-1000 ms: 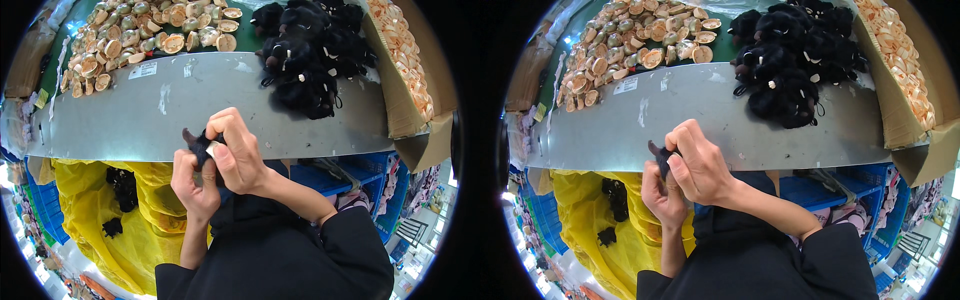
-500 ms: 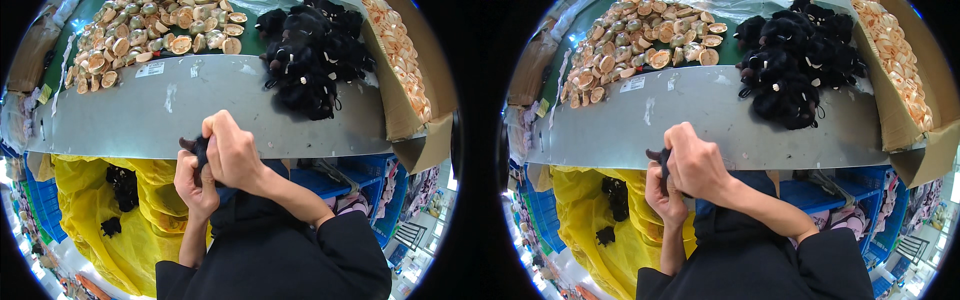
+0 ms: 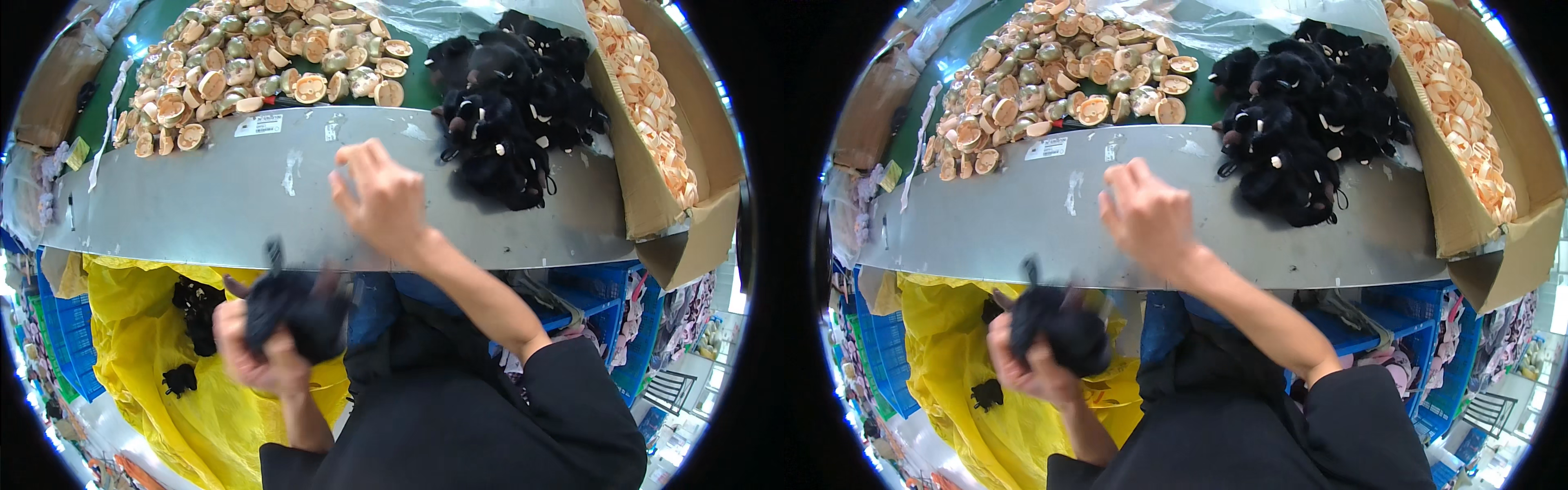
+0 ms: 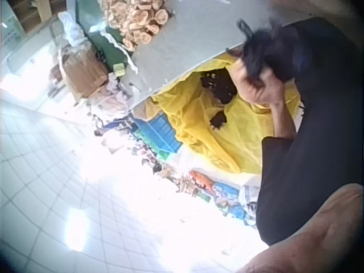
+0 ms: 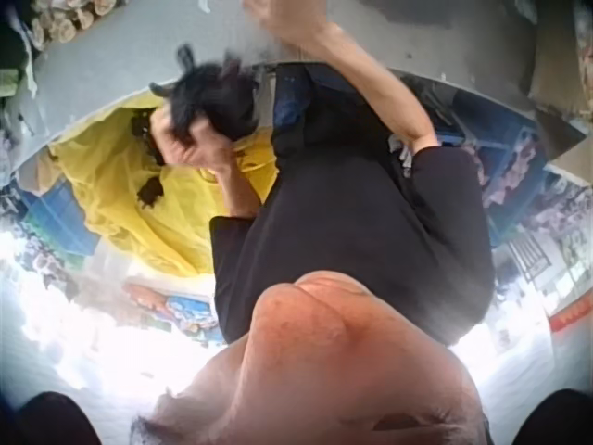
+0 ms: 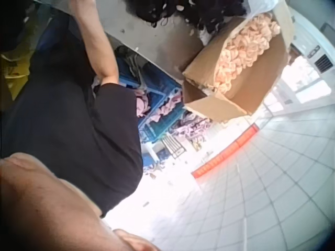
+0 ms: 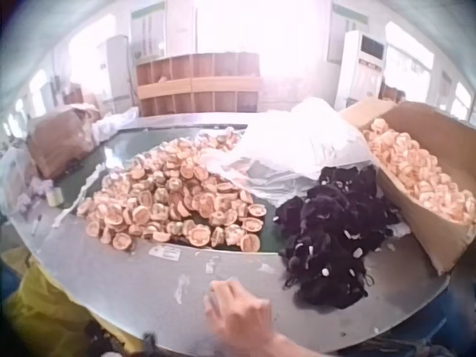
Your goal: The person repeatedly picks up small black plush keychains and round wooden discs from a metal worktable, inserts the discs into the plush items, and places the assembled units back on the table. The process is repeated continuously with no visible packaging or final destination shown.
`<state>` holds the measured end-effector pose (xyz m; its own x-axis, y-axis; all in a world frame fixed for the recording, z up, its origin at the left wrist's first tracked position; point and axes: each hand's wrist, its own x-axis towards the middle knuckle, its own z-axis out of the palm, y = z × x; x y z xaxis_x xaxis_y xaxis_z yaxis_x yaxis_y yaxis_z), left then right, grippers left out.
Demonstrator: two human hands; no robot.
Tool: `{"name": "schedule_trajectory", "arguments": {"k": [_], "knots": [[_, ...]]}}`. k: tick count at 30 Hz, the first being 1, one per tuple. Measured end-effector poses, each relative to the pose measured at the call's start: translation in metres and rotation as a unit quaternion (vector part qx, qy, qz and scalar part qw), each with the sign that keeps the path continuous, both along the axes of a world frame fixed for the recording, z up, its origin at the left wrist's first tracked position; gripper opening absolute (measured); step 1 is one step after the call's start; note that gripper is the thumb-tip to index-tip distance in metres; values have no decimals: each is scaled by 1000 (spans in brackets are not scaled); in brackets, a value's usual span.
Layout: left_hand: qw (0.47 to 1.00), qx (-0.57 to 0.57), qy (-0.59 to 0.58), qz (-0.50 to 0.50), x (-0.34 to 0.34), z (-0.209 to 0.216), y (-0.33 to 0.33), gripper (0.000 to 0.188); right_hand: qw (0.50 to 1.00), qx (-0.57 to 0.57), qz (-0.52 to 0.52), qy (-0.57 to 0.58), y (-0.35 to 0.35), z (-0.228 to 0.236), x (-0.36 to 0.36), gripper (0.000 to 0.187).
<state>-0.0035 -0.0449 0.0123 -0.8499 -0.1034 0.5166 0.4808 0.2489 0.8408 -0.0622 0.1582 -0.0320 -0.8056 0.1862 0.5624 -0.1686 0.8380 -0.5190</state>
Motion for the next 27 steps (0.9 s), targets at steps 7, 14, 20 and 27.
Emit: {"name": "schedule_trajectory", "arguments": {"k": [7,14,20,27], "knots": [[923,-177,-66,336,7,-2,-129,29,964,260,-18,-62,95,12,-105,36],[980,-7,-104,169,10,-12,-77,23,935,276,7,-221,89,5,-137,38],[986,44,-146,61,1,-9,-32,18,994,31,33,-99,107,49,-93,38],[972,118,-187,-84,-8,-8,20,20,678,-706,205,14,159,102,27,31]]}}
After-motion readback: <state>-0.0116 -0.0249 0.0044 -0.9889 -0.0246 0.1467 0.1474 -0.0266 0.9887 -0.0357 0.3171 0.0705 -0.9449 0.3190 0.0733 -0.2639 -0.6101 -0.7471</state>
